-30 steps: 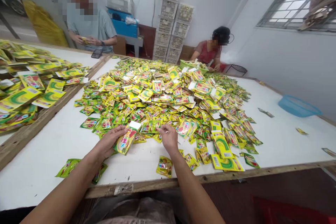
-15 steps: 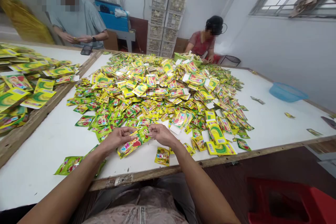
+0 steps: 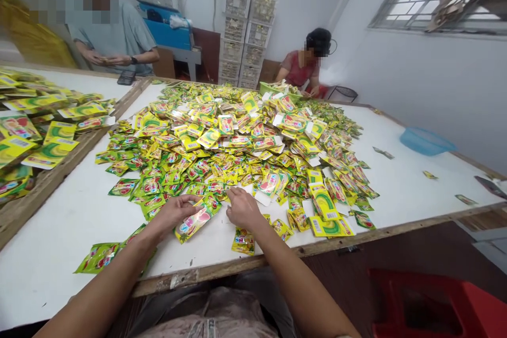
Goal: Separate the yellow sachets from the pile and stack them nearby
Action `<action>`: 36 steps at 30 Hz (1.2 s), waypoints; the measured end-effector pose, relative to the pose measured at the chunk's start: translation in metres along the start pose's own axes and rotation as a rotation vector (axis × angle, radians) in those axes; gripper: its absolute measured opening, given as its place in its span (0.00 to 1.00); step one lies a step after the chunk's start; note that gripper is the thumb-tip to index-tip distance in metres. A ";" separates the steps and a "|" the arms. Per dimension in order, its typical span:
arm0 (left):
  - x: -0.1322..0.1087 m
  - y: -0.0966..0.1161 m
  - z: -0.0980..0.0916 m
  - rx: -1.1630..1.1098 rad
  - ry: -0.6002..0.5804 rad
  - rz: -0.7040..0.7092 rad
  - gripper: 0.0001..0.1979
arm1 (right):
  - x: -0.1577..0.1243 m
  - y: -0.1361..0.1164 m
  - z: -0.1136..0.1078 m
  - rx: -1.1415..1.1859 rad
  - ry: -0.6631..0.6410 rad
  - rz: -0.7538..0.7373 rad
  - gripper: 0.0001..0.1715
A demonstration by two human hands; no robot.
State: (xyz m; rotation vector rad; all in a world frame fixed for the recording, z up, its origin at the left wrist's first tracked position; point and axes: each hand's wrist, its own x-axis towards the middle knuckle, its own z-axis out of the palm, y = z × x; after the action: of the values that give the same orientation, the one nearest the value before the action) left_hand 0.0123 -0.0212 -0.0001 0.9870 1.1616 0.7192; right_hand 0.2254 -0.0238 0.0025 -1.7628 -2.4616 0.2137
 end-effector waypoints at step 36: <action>-0.011 0.011 0.005 -0.029 -0.107 0.104 0.26 | -0.002 -0.035 -0.026 1.010 0.139 0.204 0.20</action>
State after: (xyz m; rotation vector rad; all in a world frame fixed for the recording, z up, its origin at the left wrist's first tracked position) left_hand 0.0147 -0.0277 0.0154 1.0552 1.0102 0.7547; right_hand 0.1979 -0.0352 0.0340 -1.4377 -1.5602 1.0721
